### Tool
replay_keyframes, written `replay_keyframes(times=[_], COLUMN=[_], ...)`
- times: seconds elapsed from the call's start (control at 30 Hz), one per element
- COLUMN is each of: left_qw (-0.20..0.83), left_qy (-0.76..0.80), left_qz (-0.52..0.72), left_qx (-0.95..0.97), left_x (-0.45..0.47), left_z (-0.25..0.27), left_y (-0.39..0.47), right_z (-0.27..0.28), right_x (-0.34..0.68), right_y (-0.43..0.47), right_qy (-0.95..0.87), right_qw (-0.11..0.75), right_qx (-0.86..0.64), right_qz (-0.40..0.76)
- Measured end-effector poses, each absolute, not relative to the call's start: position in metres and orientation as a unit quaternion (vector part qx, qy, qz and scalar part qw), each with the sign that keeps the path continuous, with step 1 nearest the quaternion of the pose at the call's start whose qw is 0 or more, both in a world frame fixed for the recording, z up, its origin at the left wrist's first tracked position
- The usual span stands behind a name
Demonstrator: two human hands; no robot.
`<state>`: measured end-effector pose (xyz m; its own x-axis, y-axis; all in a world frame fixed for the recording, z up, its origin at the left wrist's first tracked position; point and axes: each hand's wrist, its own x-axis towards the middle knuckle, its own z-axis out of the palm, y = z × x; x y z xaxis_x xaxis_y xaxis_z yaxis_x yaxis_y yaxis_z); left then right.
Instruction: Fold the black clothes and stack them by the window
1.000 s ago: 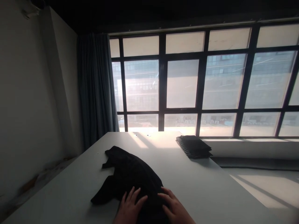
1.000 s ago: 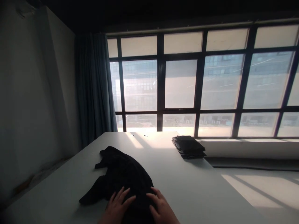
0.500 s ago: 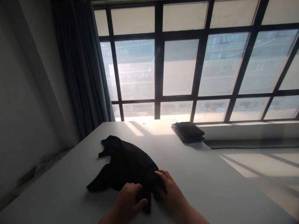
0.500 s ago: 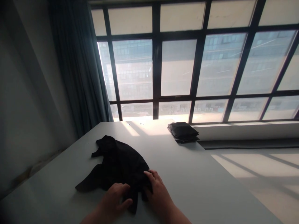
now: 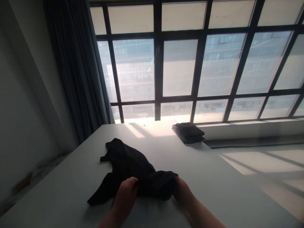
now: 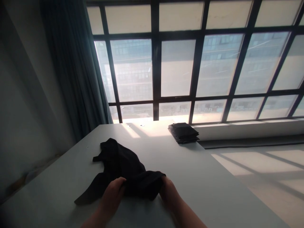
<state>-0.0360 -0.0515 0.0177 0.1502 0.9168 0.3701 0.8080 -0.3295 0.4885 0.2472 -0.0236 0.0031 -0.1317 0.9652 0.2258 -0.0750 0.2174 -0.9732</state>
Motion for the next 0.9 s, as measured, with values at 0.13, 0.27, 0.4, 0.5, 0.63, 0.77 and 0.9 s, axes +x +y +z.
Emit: replay_keyframes(times=[0.13,0.27,0.4,0.5,0.63,0.77,0.9], left_qw=[0.121,0.146,0.161,0.161,0.127,0.127,0.156], left_qy=[0.568,0.581,0.611,0.664,0.703,0.673,0.669], left_qz=[0.279,0.243,0.242,0.22,0.203,0.256,0.22], left_qx=[0.765,0.763,0.736,0.696,0.67,0.682,0.693], left_x=[-0.031,-0.029,-0.032,-0.034,-0.038,-0.037,-0.036], left_z=[0.016,0.021,0.032,0.038,0.038,0.034,0.036], left_y=[-0.055,-0.058,-0.059,-0.056,-0.052,-0.052,-0.054], right_z=[0.024,0.035,0.033,0.024,0.007,0.002,0.005], right_x=[0.247,0.25,0.253,0.252,0.247,0.242,0.241], right_y=[-0.037,-0.04,-0.03,-0.021,-0.016,-0.018,-0.017], right_qy=[-0.445,-0.406,-0.398,-0.423,-0.538,-0.601,-0.547], right_qw=[0.458,0.427,0.506,0.543,0.516,0.501,0.536], right_qx=[-0.32,-0.301,-0.345,-0.356,-0.385,-0.36,-0.35], right_qz=[0.7,0.749,0.683,0.632,0.544,0.508,0.54])
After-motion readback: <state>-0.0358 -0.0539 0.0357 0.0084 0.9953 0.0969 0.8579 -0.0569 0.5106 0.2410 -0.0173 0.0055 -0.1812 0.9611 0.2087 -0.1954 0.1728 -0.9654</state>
